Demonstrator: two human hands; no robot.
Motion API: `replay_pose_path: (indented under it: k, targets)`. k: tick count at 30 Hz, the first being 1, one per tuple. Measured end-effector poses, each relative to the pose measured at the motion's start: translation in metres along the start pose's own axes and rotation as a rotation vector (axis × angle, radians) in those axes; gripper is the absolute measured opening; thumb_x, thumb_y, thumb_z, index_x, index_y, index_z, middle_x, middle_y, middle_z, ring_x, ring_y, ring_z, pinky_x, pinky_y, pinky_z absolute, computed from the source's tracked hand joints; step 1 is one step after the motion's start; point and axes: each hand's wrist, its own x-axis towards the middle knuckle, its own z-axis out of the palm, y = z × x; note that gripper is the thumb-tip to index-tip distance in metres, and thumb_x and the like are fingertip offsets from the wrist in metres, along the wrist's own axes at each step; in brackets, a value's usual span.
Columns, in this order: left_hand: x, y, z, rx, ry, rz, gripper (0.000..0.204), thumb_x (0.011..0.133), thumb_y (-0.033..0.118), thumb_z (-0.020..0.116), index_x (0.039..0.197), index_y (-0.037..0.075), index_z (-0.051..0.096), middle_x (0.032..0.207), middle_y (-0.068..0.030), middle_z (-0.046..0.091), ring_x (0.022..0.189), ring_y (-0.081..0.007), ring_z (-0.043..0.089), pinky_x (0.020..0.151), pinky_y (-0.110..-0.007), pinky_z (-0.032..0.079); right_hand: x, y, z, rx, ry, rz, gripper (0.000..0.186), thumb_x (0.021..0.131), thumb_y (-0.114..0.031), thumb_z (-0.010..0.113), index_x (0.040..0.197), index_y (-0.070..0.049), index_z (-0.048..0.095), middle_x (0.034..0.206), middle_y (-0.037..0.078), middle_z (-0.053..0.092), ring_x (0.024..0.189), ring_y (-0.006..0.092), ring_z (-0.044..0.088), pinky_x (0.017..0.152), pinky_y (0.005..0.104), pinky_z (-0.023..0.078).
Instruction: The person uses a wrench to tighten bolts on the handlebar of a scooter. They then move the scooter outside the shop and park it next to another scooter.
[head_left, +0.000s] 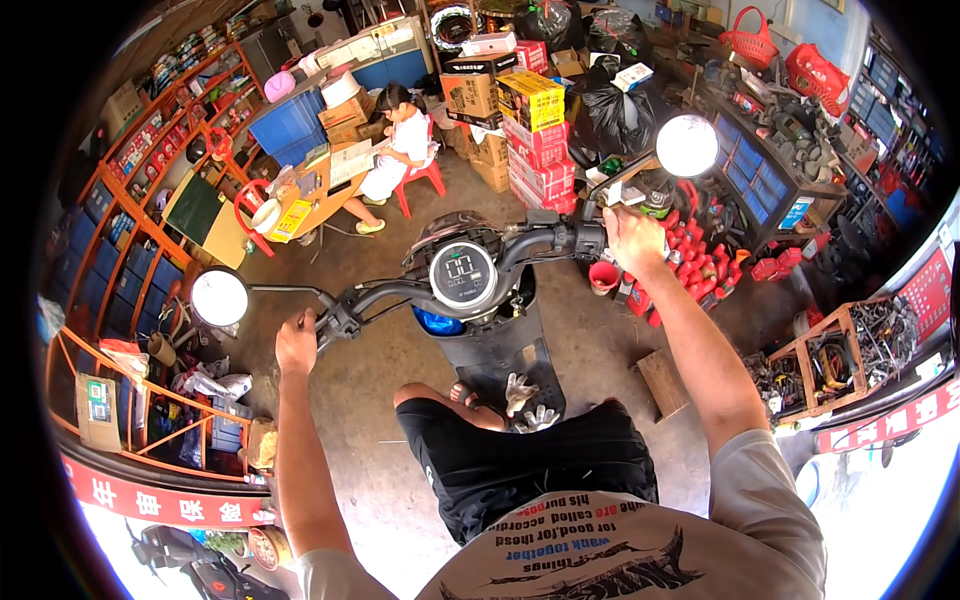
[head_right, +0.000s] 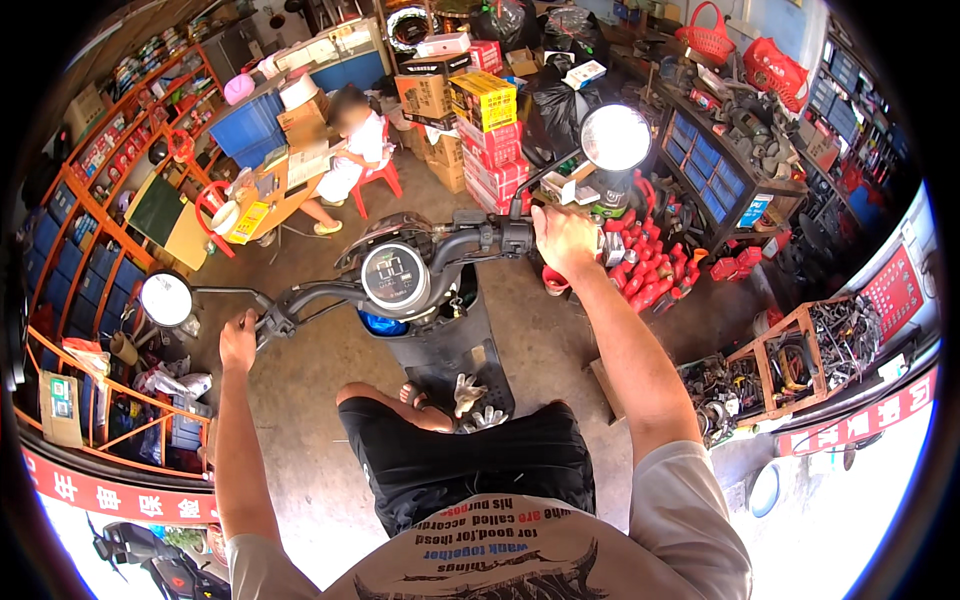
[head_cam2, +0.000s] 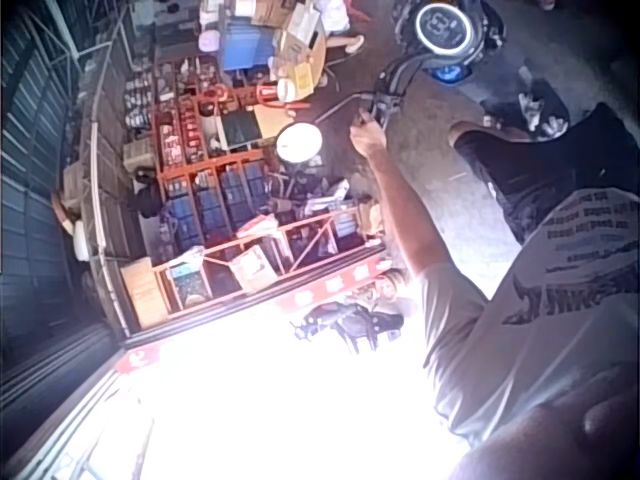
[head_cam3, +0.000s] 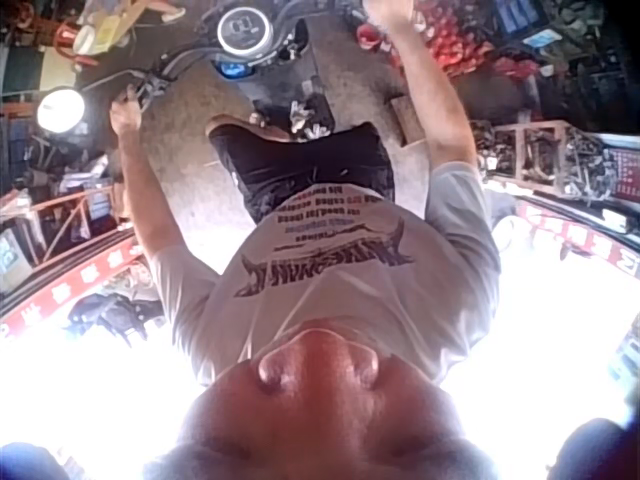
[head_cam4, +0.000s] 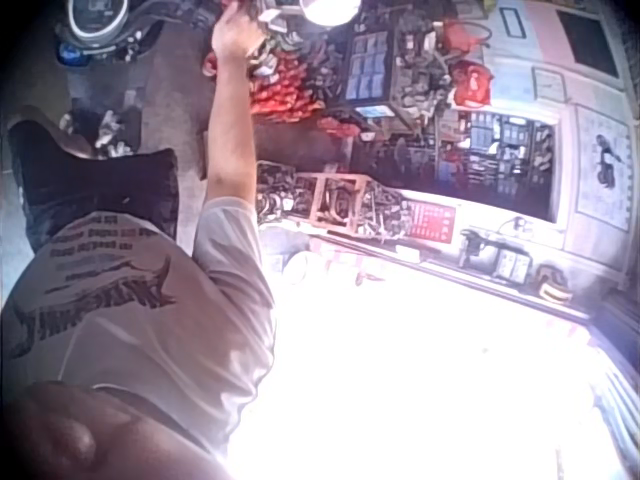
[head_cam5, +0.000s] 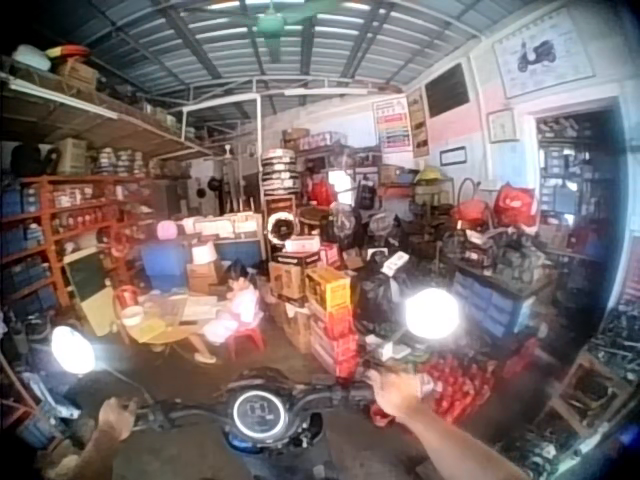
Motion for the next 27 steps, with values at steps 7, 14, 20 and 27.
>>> replay_pose_path:
  k: [7,14,20,27]
  targets:
    - [-0.002,-0.002,0.002,-0.033,0.038,0.018,0.038,0.094,0.036,0.05,0.097,0.006,0.072,0.091,-0.0207,0.068,0.091,-0.0399,0.064,0.082,-0.044,0.049,-0.01,0.007,0.007,0.041,0.2,-0.137,0.03,0.096,-0.026,0.049,0.08,-0.007,0.065,0.081,0.01,0.067,0.082,0.0284,0.063,0.077,0.0435,0.046]
    - [-0.009,0.003,0.002,-0.047,0.142,0.007,0.035,0.094,0.035,0.053,0.093,0.004,0.071,0.088,-0.0204,0.068,0.089,-0.0391,0.065,0.078,-0.043,0.049,-0.022,0.018,0.001,0.099,0.258,-0.078,0.023,0.094,-0.024,0.053,0.085,-0.006,0.065,0.087,0.01,0.066,0.088,0.0311,0.061,0.081,0.0462,0.042]
    - [-0.021,0.006,-0.004,-0.087,0.355,0.117,0.028,0.096,0.026,0.053,0.089,0.002,0.067,0.086,-0.0164,0.066,0.079,-0.0381,0.061,0.07,-0.043,0.047,-0.043,0.051,0.011,0.325,0.37,0.151,0.024,0.095,-0.021,0.051,0.105,-0.001,0.061,0.099,0.018,0.062,0.098,0.0367,0.057,0.09,0.0475,0.042]
    - [-0.111,0.033,0.003,-0.619,0.391,0.036,0.034,0.101,0.028,0.051,0.084,0.002,0.065,0.063,-0.0036,0.048,0.06,-0.0124,0.044,0.054,-0.031,0.034,-0.16,0.074,0.057,0.871,0.008,0.571,0.023,0.096,-0.018,0.048,0.09,0.0,0.061,0.075,0.009,0.062,0.065,0.0197,0.06,0.062,0.0341,0.05]
